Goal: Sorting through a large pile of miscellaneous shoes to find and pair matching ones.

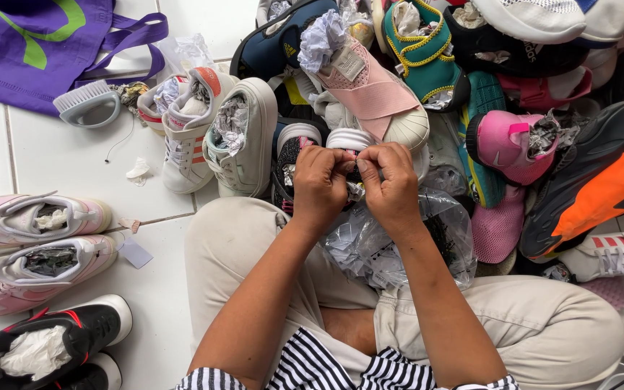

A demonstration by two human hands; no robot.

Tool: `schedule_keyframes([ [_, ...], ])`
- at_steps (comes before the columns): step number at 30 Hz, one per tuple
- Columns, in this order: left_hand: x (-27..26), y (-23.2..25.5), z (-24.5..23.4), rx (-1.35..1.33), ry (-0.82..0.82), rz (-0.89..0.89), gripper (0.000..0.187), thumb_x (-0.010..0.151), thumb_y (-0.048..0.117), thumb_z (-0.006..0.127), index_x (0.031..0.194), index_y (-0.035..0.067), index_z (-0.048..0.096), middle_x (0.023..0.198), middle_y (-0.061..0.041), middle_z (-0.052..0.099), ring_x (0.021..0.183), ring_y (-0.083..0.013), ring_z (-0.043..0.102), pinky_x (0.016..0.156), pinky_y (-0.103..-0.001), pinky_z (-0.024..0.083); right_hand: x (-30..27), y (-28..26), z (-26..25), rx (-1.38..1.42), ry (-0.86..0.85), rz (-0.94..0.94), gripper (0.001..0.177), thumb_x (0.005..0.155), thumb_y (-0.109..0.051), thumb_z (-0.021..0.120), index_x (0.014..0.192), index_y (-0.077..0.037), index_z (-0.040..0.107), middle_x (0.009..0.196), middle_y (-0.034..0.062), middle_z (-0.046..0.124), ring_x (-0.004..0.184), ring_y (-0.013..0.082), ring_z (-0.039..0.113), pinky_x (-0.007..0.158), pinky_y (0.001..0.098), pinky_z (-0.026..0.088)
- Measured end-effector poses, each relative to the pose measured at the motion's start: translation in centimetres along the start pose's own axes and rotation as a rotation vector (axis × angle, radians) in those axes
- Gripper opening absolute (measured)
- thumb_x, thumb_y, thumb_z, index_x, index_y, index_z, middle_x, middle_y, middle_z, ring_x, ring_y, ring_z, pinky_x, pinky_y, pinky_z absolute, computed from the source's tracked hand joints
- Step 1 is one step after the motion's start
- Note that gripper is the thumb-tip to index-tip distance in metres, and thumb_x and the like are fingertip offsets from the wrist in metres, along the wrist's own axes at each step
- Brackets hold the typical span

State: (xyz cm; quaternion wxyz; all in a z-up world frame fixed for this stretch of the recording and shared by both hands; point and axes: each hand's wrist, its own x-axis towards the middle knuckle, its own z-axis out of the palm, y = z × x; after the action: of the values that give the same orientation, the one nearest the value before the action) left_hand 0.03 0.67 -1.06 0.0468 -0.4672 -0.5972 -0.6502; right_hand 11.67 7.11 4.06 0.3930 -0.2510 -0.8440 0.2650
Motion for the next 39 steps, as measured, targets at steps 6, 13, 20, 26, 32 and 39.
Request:
schedule_keyframes([
  [6,-0.2,0.1,0.1,0.007,0.016,0.007,0.013,0.09,0.01,0.076,0.079,0.01,0.069,0.071,-0.002,0.066,0.072,-0.0272,0.064,0.074,-0.037,0.052,-0.2,0.7,0.6,-0.023,0.012,-0.045,0.012,0.103,-0.009,0.064,0.092,-0.007,0.066,0.083,0.0077,0.06,0.081,0.0301,0.06,0.08,0.0399,0.05],
  [13,-0.3,0.0,0.2,-0.002,0.024,-0.021,0.008,0.087,0.007,0.079,0.082,0.009,0.073,0.071,-0.004,0.069,0.07,-0.028,0.065,0.073,-0.037,0.053,-0.3,1.5,0.9,-0.082,0.038,-0.068,0.01,0.1,-0.009,0.068,0.09,-0.009,0.069,0.081,0.006,0.063,0.08,0.0286,0.061,0.08,0.0386,0.05],
  [20,0.9,0.6,-2.5,-0.089,-0.149,-0.191,0.031,0.095,0.028,0.075,0.124,0.018,0.069,0.109,-0.004,0.072,0.105,-0.0245,0.064,0.098,-0.04,0.046,-0.6,0.2,-0.6,-0.047,0.046,-0.052,0.014,0.105,-0.012,0.064,0.111,-0.002,0.072,0.1,0.0148,0.069,0.094,0.0335,0.065,0.086,0.0424,0.051],
  [26,1.0,-1.1,-7.3,0.285,-0.356,-0.252,0.049,0.088,-0.005,0.057,0.137,0.0,0.054,0.126,-0.023,0.062,0.118,-0.0454,0.057,0.105,-0.053,0.04,-3.8,1.0,0.3,-0.353,-0.216,-0.054,0.078,0.083,-0.047,0.082,0.142,-0.005,0.053,0.136,0.0255,0.05,0.12,0.0428,0.053,0.102,0.0535,0.045],
  [32,-1.7,-5.0,-5.8,0.592,-0.608,-0.45,0.081,0.08,0.009,0.063,0.153,0.002,0.03,0.134,-0.027,0.054,0.114,-0.0512,0.057,0.089,-0.066,0.052,-4.0,1.0,2.9,-0.425,-0.149,-0.103,0.074,0.083,-0.026,0.084,0.145,-0.003,0.049,0.142,0.0309,0.045,0.12,0.0505,0.056,0.098,0.0587,0.051],
  [39,-2.6,-8.2,-5.6,0.465,-0.468,-0.332,0.072,0.073,0.003,0.067,0.14,-0.008,0.046,0.122,-0.033,0.058,0.113,-0.0549,0.059,0.095,-0.064,0.047,-4.2,2.1,4.7,-0.661,0.026,-0.11,0.056,0.074,-0.028,0.067,0.128,-0.018,0.057,0.134,0.0221,0.051,0.102,0.0403,0.067,0.071,0.0469,0.06],
])
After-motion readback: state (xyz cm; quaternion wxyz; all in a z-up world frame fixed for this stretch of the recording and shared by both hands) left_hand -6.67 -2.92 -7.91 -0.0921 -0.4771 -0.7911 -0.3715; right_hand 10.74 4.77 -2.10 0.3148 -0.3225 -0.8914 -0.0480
